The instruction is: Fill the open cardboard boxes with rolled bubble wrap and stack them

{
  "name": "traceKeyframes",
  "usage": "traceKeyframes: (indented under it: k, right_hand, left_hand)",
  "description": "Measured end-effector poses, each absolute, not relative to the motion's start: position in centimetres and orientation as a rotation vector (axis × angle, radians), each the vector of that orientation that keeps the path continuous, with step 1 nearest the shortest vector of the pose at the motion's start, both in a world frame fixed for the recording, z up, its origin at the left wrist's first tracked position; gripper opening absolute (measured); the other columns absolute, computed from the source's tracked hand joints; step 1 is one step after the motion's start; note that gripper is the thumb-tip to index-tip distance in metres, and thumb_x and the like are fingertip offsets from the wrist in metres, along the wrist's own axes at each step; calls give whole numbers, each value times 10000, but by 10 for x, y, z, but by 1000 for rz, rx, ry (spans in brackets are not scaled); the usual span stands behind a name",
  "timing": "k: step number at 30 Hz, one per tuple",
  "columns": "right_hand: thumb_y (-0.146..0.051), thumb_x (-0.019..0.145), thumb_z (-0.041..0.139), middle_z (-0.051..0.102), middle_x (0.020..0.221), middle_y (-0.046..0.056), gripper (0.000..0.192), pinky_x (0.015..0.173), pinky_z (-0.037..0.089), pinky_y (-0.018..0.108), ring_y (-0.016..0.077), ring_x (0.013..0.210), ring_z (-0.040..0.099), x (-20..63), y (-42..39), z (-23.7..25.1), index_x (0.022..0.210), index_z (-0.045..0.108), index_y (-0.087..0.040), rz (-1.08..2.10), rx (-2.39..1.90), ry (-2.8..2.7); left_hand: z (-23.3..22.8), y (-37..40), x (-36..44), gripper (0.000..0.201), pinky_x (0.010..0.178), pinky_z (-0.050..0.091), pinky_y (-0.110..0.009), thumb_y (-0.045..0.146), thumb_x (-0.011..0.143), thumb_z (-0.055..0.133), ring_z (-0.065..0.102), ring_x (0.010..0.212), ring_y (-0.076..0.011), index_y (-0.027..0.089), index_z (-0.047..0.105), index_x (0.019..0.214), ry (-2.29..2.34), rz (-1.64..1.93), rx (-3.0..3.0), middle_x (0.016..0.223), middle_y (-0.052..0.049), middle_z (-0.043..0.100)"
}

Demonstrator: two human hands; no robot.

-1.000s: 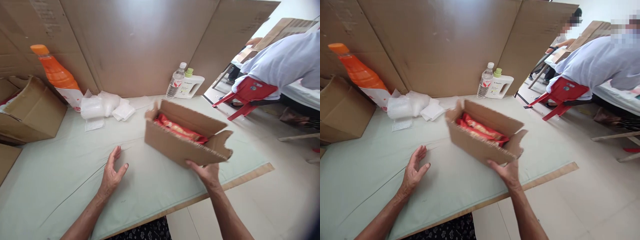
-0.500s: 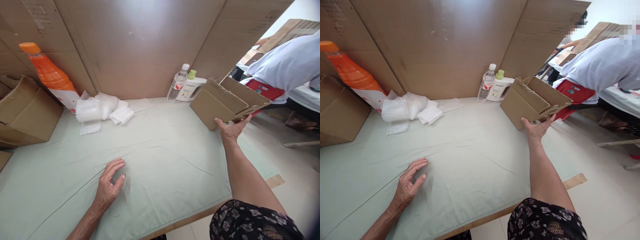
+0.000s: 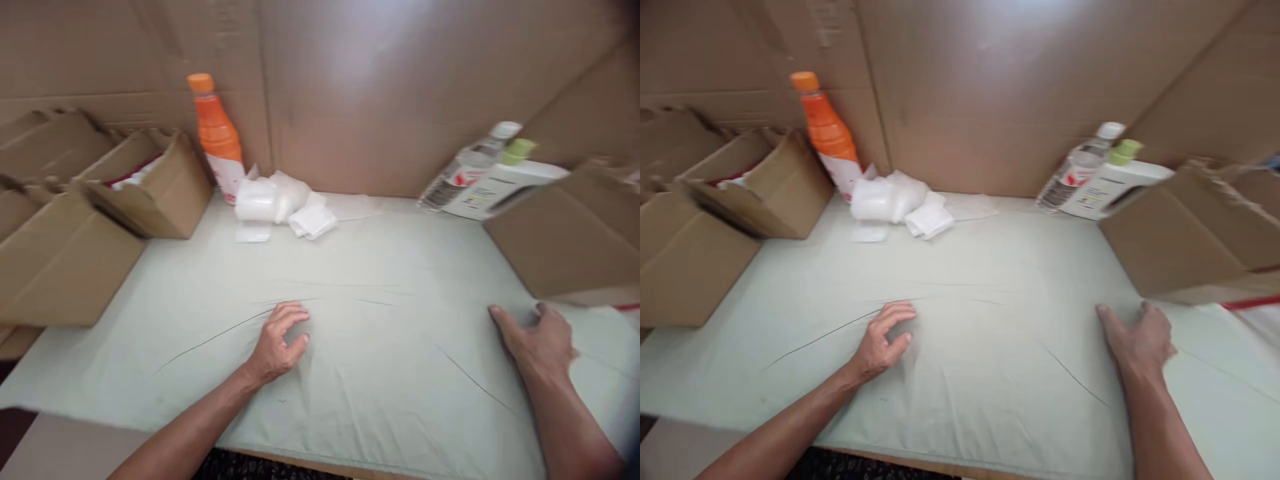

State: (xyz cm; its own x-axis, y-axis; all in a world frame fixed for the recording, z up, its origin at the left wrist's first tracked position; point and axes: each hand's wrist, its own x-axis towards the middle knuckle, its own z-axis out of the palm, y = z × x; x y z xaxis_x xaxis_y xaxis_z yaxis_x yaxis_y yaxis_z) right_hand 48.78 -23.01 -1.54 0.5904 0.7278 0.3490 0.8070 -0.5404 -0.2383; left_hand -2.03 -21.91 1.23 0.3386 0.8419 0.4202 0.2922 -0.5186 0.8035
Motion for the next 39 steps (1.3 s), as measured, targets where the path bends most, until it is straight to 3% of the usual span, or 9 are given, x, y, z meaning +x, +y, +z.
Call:
traceKeyframes:
  k: [3, 7, 13, 15, 20, 25, 31, 36, 39]
  right_hand:
    - [-688, 935, 364, 603, 1398, 275, 689, 938, 463, 633, 451, 1327, 552, 404, -242, -29, 1275, 682, -179, -108, -2315, -1581]
    - [-470, 997, 440, 604, 1464, 143, 484, 1039, 485, 523, 342, 1345, 574, 271, -274, -26, 1388, 592, -228, -169, -1669, -2138]
    - [-382, 1011, 488, 635, 1426, 129, 453, 977, 501, 432, 299, 1304, 609, 207, -299, -10, 1427, 543, -212, -280, -1413, -2304]
    - [-386, 1015, 491, 656, 1391, 133, 419, 950, 516, 427, 298, 1270, 632, 212, -297, -8, 1384, 571, -205, -279, -1404, -2281]
    - [-401, 1027, 479, 674, 1362, 130, 388, 901, 538, 421, 294, 1224, 663, 214, -293, -3, 1338, 602, -204, -298, -1387, -2280]
    - [-407, 1027, 485, 678, 1359, 129, 380, 892, 548, 424, 294, 1216, 670, 213, -294, -5, 1316, 620, -200, -303, -1384, -2271]
    - [-410, 1010, 519, 690, 1326, 130, 356, 896, 566, 453, 305, 1183, 685, 200, -292, 1, 1293, 619, -219, -172, -1428, -2162]
    - [-347, 994, 559, 579, 1486, 127, 557, 1036, 548, 456, 296, 1353, 579, 138, -289, 35, 1527, 423, -268, 243, -1305, -2162]
    - [-388, 982, 573, 531, 1531, 152, 727, 1066, 536, 477, 315, 1380, 549, 101, -292, 43, 1625, 263, -250, 424, -1162, -2215]
  left_hand:
    - [13, -217, -23, 288, 1008, 566, -445, 148, 822, 625, 677, 1147, -259, 183, 701, 1097, 1050, 1156, 1981, 1145, -120, 744]
    - [34, -188, -64, 326, 1074, 527, -461, 135, 850, 578, 625, 1252, -268, 192, 703, 1145, 1371, 1301, 2160, 1291, -142, 682]
    - [123, -69, -172, 628, 1297, 120, -568, 122, 843, 606, 226, 1575, -341, 129, 482, 1458, 2002, 1489, 2142, 1597, -191, 407]
    - [149, -34, -196, 729, 1292, 98, -558, 100, 823, 646, 267, 1554, -360, 77, 396, 1507, 2227, 1265, 2098, 1575, -221, 439]
    - [168, -7, -216, 480, 1199, 279, -556, 8, 886, 479, 586, 1282, -293, -4, 488, 1366, 2268, 1045, 2073, 1246, -178, 688]
    - [146, -85, -225, 540, 1192, 359, -476, 6, 814, 515, 620, 1197, -269, 106, 570, 1342, 2130, 1178, 2245, 1233, -131, 697]
    - [121, -255, -242, 610, 1216, 372, -560, 117, 835, 652, 615, 1244, -278, 287, 535, 1409, 1847, 1540, 2430, 1219, -69, 674]
    - [84, -322, -251, 933, 1253, 285, -629, 439, 791, 776, 376, 1508, -376, 296, 299, 1580, 1862, 1870, 1813, 1587, -138, 403]
    - [51, -332, -254, 997, 1202, 379, -617, 587, 761, 785, 474, 1447, -387, 264, 293, 1566, 1771, 1502, 1387, 1521, -184, 485]
